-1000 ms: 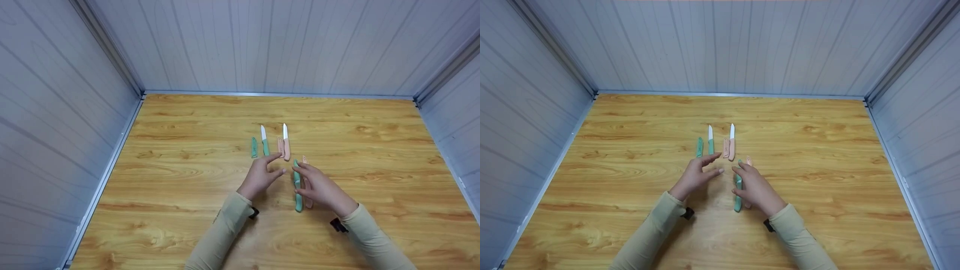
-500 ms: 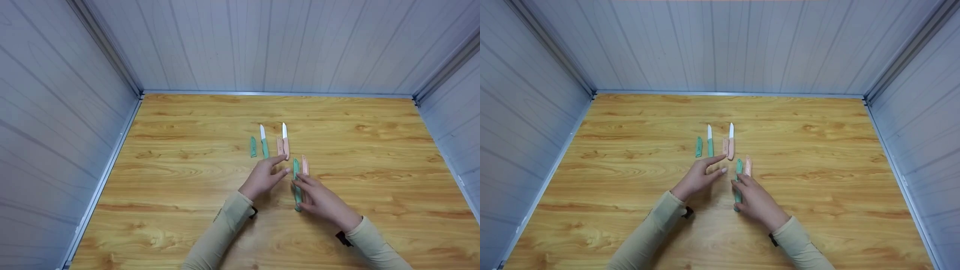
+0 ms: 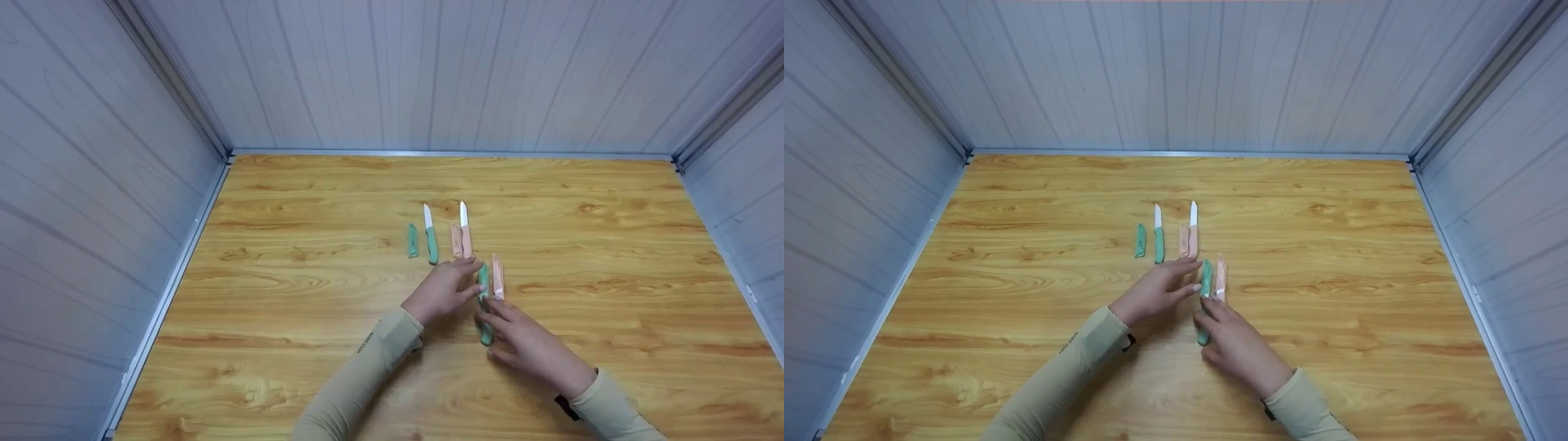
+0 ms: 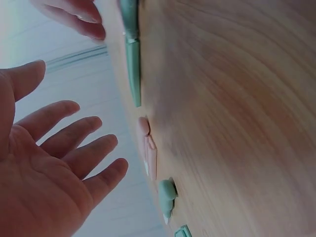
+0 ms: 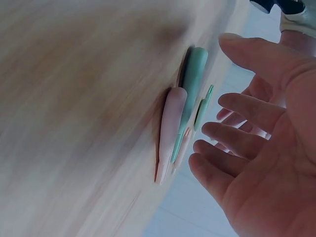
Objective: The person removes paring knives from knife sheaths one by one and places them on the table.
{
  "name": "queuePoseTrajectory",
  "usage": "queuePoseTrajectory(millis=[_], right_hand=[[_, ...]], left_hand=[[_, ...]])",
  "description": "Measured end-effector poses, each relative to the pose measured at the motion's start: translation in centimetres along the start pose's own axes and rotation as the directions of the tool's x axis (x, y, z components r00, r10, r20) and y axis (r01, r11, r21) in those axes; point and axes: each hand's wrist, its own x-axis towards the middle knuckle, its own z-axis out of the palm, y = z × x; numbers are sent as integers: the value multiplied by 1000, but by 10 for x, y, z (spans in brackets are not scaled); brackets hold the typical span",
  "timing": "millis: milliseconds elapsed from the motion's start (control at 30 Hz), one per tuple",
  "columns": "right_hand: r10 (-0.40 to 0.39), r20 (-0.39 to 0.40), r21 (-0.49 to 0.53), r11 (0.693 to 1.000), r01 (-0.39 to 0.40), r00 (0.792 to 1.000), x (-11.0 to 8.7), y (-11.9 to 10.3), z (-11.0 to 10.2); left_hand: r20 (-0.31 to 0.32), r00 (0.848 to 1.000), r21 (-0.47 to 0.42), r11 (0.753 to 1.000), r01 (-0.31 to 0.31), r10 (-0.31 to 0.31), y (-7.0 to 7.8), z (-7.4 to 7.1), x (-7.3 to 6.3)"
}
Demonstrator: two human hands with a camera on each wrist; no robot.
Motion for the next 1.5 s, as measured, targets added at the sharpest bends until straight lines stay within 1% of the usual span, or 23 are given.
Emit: queuePoseTrajectory(millis=[100,267,433,500,700,967,1100,1267,1367,1500], right_hand=[[5,9,-13,1000,-4,1000,-1,-1,0],[-15,16,-56,998,16,1000,-2,-2,2],[-63,3,-84,994,63,998,-3,-5,4],[-71,5,-96,993,71,997,-3,-5,4],[-42,42,-117,992,47,998,-1,-7,3],[-82,32,-156,984,86,996,0,-7,5],[-80,34,-164,983,85,996,1,-6,6],[-81,28,-165,983,84,996,1,-6,7],[-93,19,-181,979,95,995,2,-4,9],[-102,13,-197,975,102,995,4,-1,11]], left_hand=[[25,1000,89,996,-17,15,1,2,4],[69,997,187,981,-52,40,1,7,12],[103,993,283,955,-92,65,0,10,18],[112,991,309,945,-108,76,0,11,19],[141,987,352,929,-117,71,1,14,22],[178,984,386,918,-90,22,3,17,27],[196,981,397,914,-82,3,4,18,27],[203,979,400,912,-87,4,5,18,26],[200,980,412,906,-98,15,5,19,26],[195,981,415,903,-107,26,5,20,26]])
